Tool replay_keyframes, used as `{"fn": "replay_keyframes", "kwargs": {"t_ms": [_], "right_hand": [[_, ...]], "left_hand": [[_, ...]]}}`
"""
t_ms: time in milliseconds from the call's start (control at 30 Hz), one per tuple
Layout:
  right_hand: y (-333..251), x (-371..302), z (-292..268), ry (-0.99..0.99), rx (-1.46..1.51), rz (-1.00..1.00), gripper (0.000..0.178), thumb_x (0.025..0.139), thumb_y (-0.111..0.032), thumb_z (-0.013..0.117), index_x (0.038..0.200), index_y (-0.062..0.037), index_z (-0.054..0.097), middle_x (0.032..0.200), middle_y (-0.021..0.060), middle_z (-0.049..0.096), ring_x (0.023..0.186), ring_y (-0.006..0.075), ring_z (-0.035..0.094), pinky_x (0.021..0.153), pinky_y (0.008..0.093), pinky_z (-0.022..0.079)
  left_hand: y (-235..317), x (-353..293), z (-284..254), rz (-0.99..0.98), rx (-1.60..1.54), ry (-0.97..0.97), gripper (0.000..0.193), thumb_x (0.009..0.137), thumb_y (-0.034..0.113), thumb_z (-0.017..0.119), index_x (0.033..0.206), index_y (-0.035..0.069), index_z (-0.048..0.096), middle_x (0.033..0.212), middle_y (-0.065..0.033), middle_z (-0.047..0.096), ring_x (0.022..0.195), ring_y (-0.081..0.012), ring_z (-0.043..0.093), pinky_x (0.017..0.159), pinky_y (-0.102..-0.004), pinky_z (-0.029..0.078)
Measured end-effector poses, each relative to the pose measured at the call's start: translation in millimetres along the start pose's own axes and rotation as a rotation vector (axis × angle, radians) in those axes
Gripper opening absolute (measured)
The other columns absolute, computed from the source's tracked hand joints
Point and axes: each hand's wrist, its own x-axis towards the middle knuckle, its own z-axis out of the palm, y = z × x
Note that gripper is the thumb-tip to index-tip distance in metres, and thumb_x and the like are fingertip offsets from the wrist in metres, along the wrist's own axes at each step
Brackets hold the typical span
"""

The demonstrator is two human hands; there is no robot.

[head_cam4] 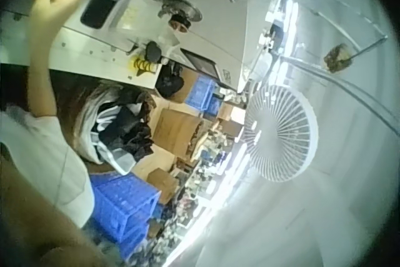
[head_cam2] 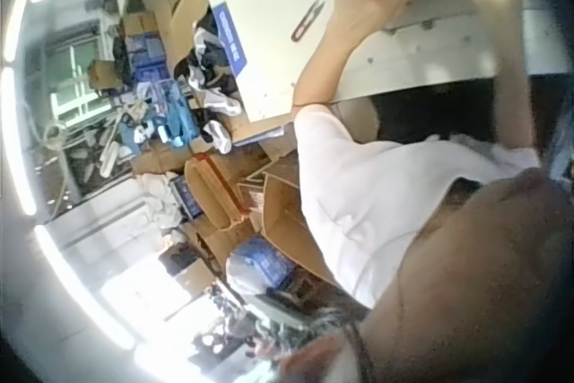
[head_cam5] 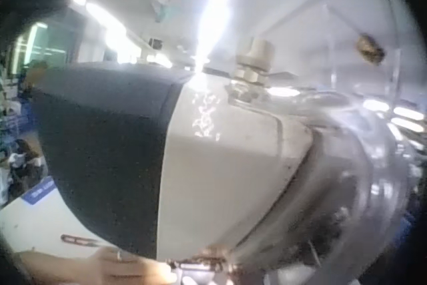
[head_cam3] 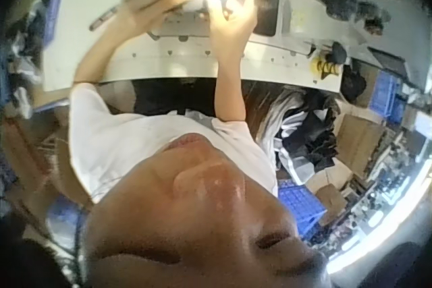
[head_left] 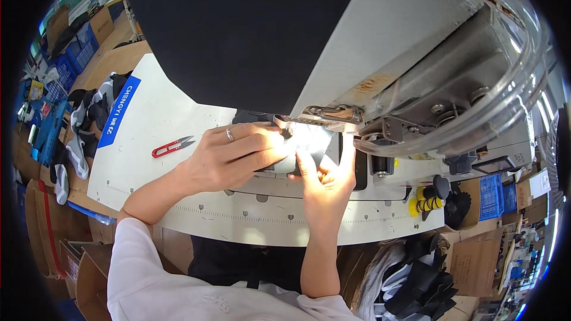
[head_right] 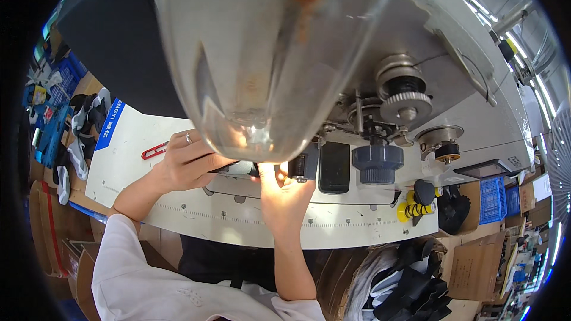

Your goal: The person stitches shoe upper components using a sewing machine, trims threads with thread snips, and places the sewn pieces into a basket.

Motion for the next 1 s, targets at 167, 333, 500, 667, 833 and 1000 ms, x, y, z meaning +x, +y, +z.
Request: {"fn": "replay_keyframes", "kwargs": {"t_ms": [167, 333, 500, 667, 833, 1000], "right_hand": [[2.8, 1.4, 0.1, -0.015, 0.035, -0.013, 0.073, 0.089, 0.006, 0.059, 0.148, 0.0002, 0.018, 0.095, 0.0163, 0.068, 0.076, 0.014, 0.066, 0.06, 0.0245, 0.058], [-2.4, 1.9, -1.0, -0.027, 0.01, 0.01, 0.067, 0.09, 0.005, 0.058, 0.145, 0.006, 0.02, 0.092, 0.019, 0.068, 0.072, 0.0192, 0.07, 0.06, 0.0253, 0.057], [3.7, 1.1, -8.4, -0.088, 0.009, 0.005, 0.068, 0.088, 0.003, 0.062, 0.143, 0.0073, 0.023, 0.091, 0.0176, 0.069, 0.073, 0.018, 0.07, 0.06, 0.0241, 0.055], [10.1, 6.2, -25.6, -0.007, -0.516, -0.347, 0.028, 0.068, -0.008, 0.085, 0.088, -0.0017, 0.067, 0.089, 0.0099, 0.068, 0.074, 0.019, 0.066, 0.064, 0.0302, 0.052], [25.0, 33.2, -40.4, 0.064, -0.787, -0.957, 0.033, 0.066, -0.013, 0.086, 0.092, -0.0066, 0.068, 0.097, 0.006, 0.067, 0.083, 0.0249, 0.064, 0.069, 0.0361, 0.054], [24.3, 45.3, -39.9, -0.055, -0.796, -1.228, 0.027, 0.064, -0.008, 0.082, 0.088, -0.0107, 0.069, 0.089, 0.0032, 0.067, 0.076, 0.0205, 0.065, 0.067, 0.0314, 0.054]], "left_hand": [[-4.0, 0.3, 3.1, -0.003, 0.047, -0.012, 0.024, 0.065, -0.005, 0.066, 0.088, 0.003, 0.068, 0.092, -0.0043, 0.064, 0.092, -0.0223, 0.069, 0.065, -0.0283, 0.06], [-4.1, 4.2, 3.7, 0.023, 0.076, 0.002, 0.024, 0.065, -0.005, 0.066, 0.087, 0.003, 0.067, 0.091, -0.0039, 0.063, 0.09, -0.0223, 0.068, 0.065, -0.0275, 0.059], [-4.6, 9.1, 0.0, -0.001, 0.112, -0.034, 0.025, 0.066, -0.004, 0.066, 0.09, 0.004, 0.067, 0.09, -0.0033, 0.062, 0.09, -0.0215, 0.067, 0.069, -0.0292, 0.059], [0.0, 11.0, -4.6, -0.036, -0.001, -0.031, 0.025, 0.067, -0.002, 0.067, 0.091, 0.005, 0.066, 0.091, -0.003, 0.062, 0.093, -0.0217, 0.067, 0.081, -0.0339, 0.058], [-1.3, 3.3, 3.0, -0.036, -0.024, -0.027, 0.024, 0.067, -0.002, 0.067, 0.09, 0.005, 0.066, 0.09, -0.0032, 0.063, 0.094, -0.0223, 0.067, 0.081, -0.0329, 0.059], [-1.9, 0.1, 3.1, -0.021, 0.007, -0.036, 0.023, 0.068, -0.003, 0.066, 0.09, 0.005, 0.066, 0.089, -0.0035, 0.063, 0.093, -0.0224, 0.068, 0.08, -0.0327, 0.059]]}}
